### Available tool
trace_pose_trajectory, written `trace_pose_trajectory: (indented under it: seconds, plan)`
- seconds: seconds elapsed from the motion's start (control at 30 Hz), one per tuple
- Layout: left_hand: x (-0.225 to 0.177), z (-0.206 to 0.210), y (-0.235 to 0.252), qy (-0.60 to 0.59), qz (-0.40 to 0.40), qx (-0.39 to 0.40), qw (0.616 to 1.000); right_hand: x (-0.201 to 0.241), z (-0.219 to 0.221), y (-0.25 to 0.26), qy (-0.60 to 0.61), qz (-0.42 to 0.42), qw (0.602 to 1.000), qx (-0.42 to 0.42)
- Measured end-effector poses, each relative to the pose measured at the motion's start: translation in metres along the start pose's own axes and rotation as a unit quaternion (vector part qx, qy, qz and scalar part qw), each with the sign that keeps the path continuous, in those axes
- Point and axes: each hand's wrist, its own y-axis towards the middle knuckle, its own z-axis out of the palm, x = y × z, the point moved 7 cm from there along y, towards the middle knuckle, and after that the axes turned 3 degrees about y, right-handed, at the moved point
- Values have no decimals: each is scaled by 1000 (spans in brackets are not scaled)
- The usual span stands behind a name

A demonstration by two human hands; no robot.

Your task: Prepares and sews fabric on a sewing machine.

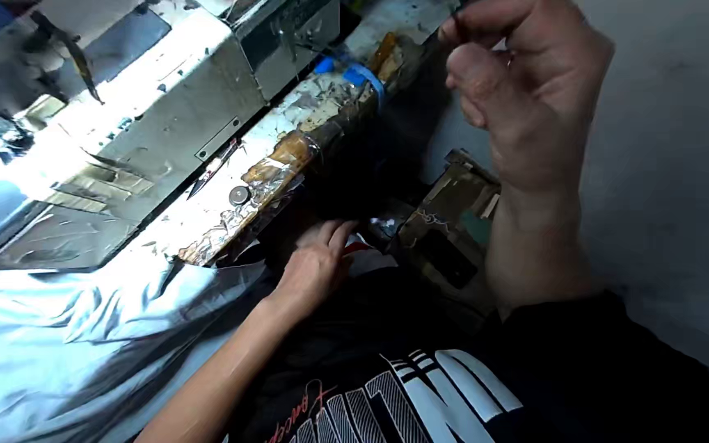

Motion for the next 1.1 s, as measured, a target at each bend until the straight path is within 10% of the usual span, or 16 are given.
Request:
trace_pose_trajectory:
  seconds: [0.23, 0.43, 0.6, 0.77, 0.9, 1.1]
  plan:
    - [28, 17, -34, -65, -118, 228, 964, -25, 12, -15, -55, 56, 994, 70]
    - [23, 22, -31, -18, -89, 217, 972, 0, 133, -9, -138, -56, 963, 224]
    - [36, 7, -64, 42, -249, 244, 936, -29, 238, -5, -188, -118, 921, 320]
    - [28, -61, -118, -85, -108, -67, 988, 9, 245, -16, -125, -188, 938, 262]
    - [11, -164, -165, 41, -51, -381, 922, 38, 289, -30, -24, -221, 927, 302]
    - [74, -161, -182, 181, -303, -306, 884, 28, 347, -45, -34, -136, 890, 434]
